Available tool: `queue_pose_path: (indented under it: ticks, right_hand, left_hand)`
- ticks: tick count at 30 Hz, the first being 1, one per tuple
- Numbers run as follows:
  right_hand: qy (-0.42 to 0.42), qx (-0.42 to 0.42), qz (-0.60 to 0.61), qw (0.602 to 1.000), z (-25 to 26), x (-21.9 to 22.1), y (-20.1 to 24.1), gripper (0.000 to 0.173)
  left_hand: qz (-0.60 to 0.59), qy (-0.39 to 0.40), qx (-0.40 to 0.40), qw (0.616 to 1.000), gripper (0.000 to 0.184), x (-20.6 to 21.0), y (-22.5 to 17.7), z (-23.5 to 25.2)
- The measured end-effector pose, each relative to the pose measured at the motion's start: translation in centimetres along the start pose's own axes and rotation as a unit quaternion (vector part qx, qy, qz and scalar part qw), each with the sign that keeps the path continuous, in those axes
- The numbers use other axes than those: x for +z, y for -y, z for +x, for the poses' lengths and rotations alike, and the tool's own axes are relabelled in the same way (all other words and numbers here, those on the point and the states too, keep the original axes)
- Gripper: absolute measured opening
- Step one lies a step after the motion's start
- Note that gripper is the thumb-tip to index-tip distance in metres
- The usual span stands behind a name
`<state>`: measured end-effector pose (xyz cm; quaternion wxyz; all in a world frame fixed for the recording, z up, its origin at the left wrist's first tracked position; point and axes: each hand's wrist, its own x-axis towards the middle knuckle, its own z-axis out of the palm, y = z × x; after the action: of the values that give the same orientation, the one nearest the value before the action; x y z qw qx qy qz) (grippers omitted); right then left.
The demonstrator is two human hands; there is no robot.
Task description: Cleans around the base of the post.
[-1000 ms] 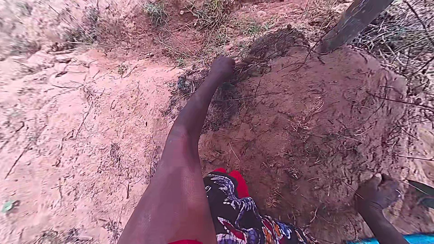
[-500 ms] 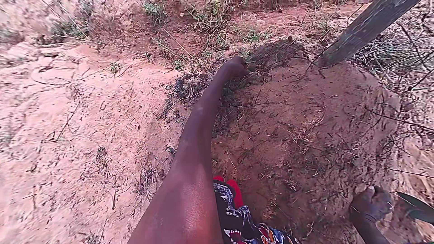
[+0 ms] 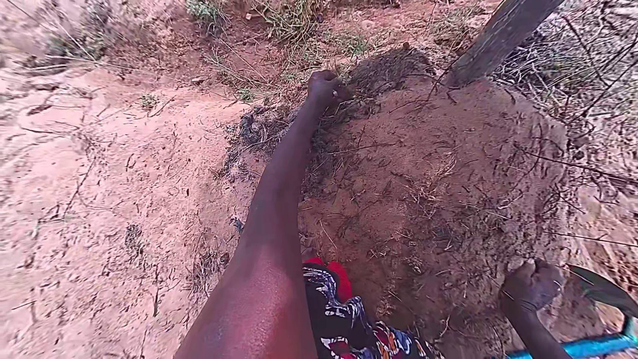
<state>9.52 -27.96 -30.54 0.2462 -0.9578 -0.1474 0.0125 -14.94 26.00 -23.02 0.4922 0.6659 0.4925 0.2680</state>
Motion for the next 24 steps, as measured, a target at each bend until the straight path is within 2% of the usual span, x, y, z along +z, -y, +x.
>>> queue_pose_path:
  ticks: [5, 9, 15, 18, 21, 24]
  right_hand:
    - [-0.003, -0.002, 0.004, 1.000, -0.1, 0.0, 0.1, 0.048]
    - [0.005, 0.001, 0.003, 1.000, -0.1, 0.0, 0.2, 0.049]
    - [0.011, -0.001, 0.008, 1.000, -0.2, -0.2, 0.3, 0.048]
    - [0.010, -0.004, 0.010, 1.000, -0.2, -0.1, 0.2, 0.048]
    - [0.005, -0.012, 0.010, 1.000, -0.2, -0.1, 0.0, 0.049]
    - [0.010, 0.000, 0.008, 1.000, -0.1, 0.0, -0.1, 0.049]
  left_hand:
    - [-0.016, 0.060, 0.007, 0.998, 0.032, -0.5, -0.6, -0.5]
    - [-0.046, 0.005, 0.012, 0.999, 0.031, 1.1, -0.5, -1.0]
    - [0.030, -0.017, 0.027, 0.999, 0.032, 2.7, -0.6, -2.4]
    - [0.020, -0.066, -0.028, 0.997, 0.031, 2.7, -0.3, -3.1]
    - [0.061, -0.073, -0.035, 0.995, 0.036, 2.7, -0.6, -5.1]
    - [0.041, -0.081, -0.030, 0.995, 0.032, 1.9, -1.1, -8.0]
